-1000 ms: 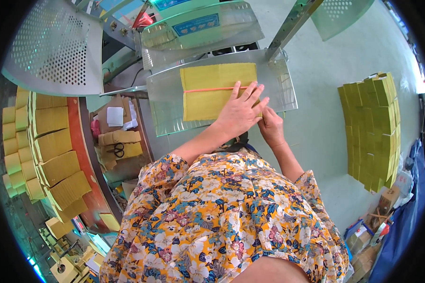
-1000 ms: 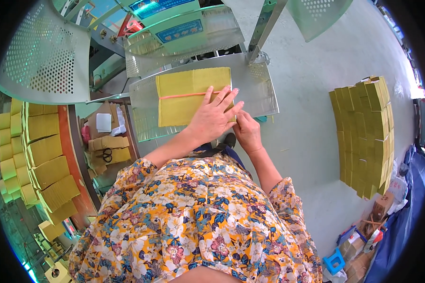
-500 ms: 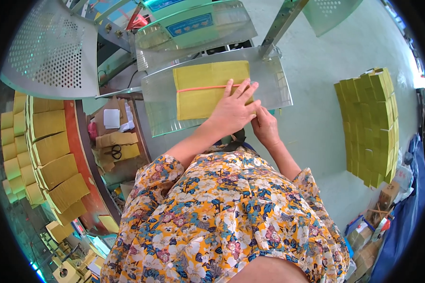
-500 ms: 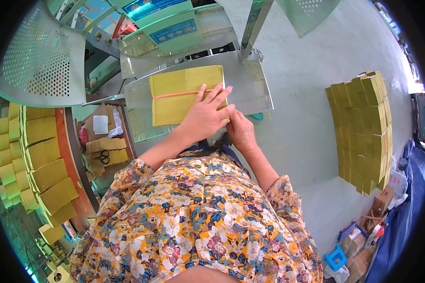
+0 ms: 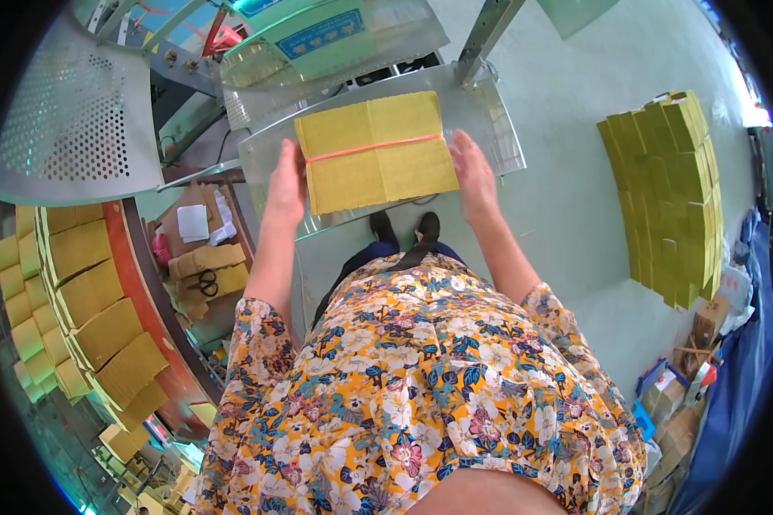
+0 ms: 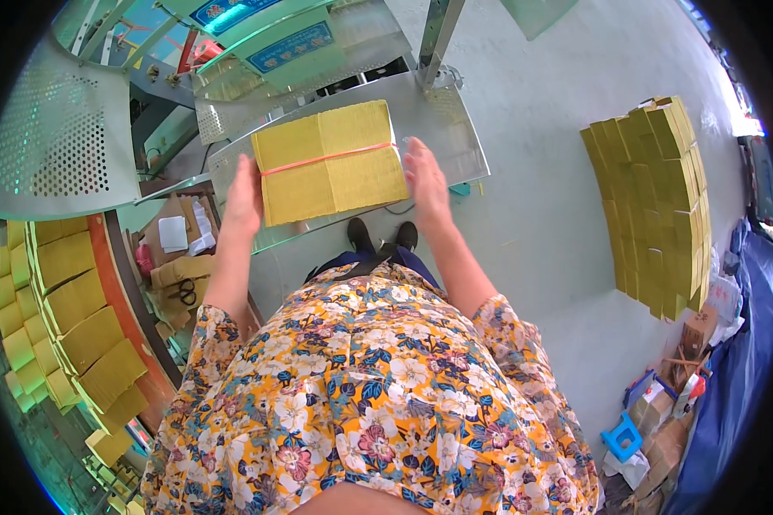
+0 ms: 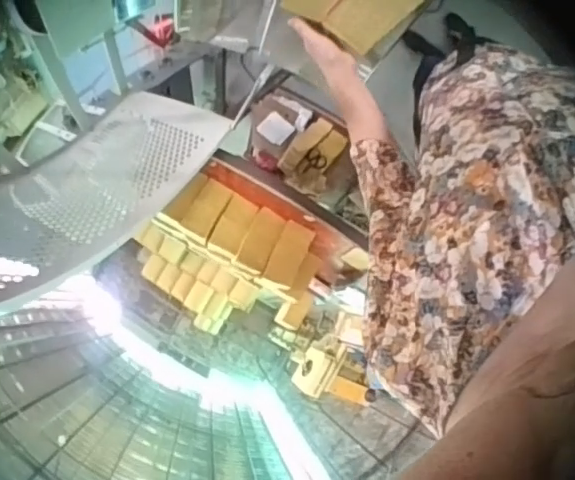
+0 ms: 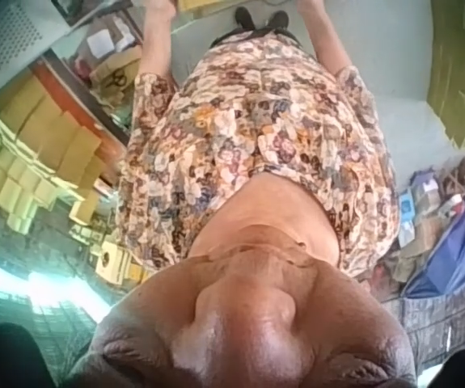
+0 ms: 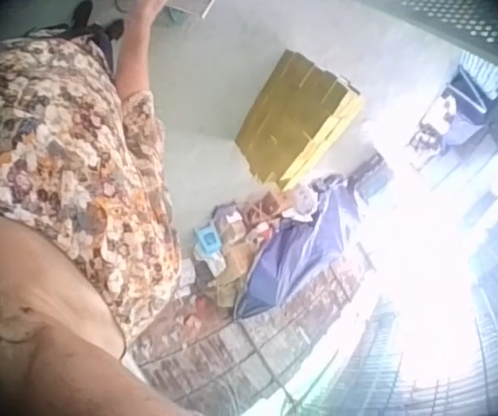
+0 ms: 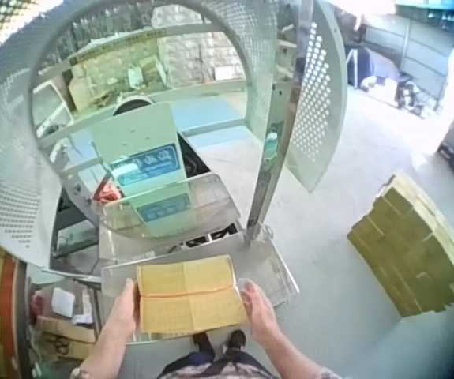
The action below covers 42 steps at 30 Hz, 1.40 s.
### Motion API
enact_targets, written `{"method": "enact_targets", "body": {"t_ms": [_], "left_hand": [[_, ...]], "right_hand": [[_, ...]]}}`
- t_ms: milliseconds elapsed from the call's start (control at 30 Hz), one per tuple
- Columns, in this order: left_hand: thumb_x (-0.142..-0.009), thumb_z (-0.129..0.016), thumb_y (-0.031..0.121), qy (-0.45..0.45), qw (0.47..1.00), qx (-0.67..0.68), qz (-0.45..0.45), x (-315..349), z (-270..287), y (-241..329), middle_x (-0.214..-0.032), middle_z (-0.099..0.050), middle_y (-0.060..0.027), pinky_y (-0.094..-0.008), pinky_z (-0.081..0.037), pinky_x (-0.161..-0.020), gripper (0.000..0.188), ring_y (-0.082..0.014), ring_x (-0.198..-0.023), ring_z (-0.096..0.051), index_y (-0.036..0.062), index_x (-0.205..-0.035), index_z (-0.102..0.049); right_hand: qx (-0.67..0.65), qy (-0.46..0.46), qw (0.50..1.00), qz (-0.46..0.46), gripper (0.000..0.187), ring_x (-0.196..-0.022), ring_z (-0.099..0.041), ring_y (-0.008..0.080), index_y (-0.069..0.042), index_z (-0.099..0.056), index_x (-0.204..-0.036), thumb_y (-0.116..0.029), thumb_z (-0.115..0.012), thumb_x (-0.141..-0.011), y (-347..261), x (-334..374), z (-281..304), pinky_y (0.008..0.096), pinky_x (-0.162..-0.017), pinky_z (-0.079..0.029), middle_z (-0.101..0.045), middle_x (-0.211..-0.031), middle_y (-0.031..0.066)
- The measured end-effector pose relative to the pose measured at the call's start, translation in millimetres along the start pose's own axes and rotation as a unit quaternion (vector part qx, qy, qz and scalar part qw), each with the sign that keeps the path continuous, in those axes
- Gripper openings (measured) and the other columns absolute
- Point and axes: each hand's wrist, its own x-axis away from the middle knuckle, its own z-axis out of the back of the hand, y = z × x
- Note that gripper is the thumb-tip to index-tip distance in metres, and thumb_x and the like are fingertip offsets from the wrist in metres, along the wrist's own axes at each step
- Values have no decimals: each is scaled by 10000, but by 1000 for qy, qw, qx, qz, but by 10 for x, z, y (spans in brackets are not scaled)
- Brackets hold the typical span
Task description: Counting and aligning bundles of yellow paper sheets and using a machine to apply rubber bands to secure them.
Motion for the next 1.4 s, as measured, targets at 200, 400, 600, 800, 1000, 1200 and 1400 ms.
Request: {"method": "enact_targets", "body": {"t_ms": [200,400,600,800,1000,1200,1400], "left_hand": [[-1021,-430,481,-69,995,45,64,46,-174,6,-1448,-440,-144,-371,-349,-1087,634,-224,-1311,-445,-11,-1419,-414],[-966,-439,606,27,997,-5,66,-214,214,18,-1414,-462,-170,-471,-380,-1039,811,-273,-1246,-486,-73,-1407,-390],[-977,-432,582,-65,993,-84,54,-275,-114,-248,-1257,-600,-149,-386,-441,-1001,718,-245,-1172,-565,-39,-1333,-501],[-991,-439,535,-39,997,-8,72,88,-731,121,-1201,-621,-115,-349,-529,-866,612,-209,-1048,-630,4,-1273,-554],[-981,-450,558,-61,982,-166,73,29,-361,41,-1154,-613,-118,-391,-497,-869,635,-213,-1066,-592,2,-1275,-539],[-986,-437,561,-74,979,-154,108,-399,135,26,-1125,-622,-141,-397,-498,-881,643,-237,-1045,-604,-18,-1249,-539],[-1003,-421,499,-77,963,-256,28,-46,-648,-258,-1189,-626,-122,-335,-516,-879,573,-233,-1016,-650,15,-1284,-545]], "right_hand": [[-13,-90,996,-16,539,-1318,-437,205,-43,-409,-1457,-371,-409,-1029,-92,-46,-12,334,-1069,-337,-449,-1473,102],[-7,17,999,-46,543,-1236,-509,207,-33,-447,-1425,-397,-425,-1021,-250,-272,315,333,-1014,-393,-509,-1409,101],[-13,19,997,-77,421,-1067,-592,169,-18,-569,-1276,-327,-483,-1003,-245,-284,93,297,-889,-468,-619,-1198,77],[-23,36,994,-103,431,-1075,-594,153,12,-568,-1289,-287,-503,-985,-429,-145,92,298,-888,-484,-631,-1196,89],[27,36,998,-50,398,-1042,-610,160,9,-580,-1273,-254,-528,-980,-495,-75,655,303,-856,-499,-630,-1182,83],[-5,96,994,-61,338,-975,-613,161,14,-638,-1176,-235,-551,-964,-558,-42,1017,308,-806,-504,-653,-1027,77],[194,27,976,-97,324,-932,-614,146,-2,-671,-1124,-252,-538,-968,-412,-269,568,300,-819,-487,-677,-1019,56]]}}
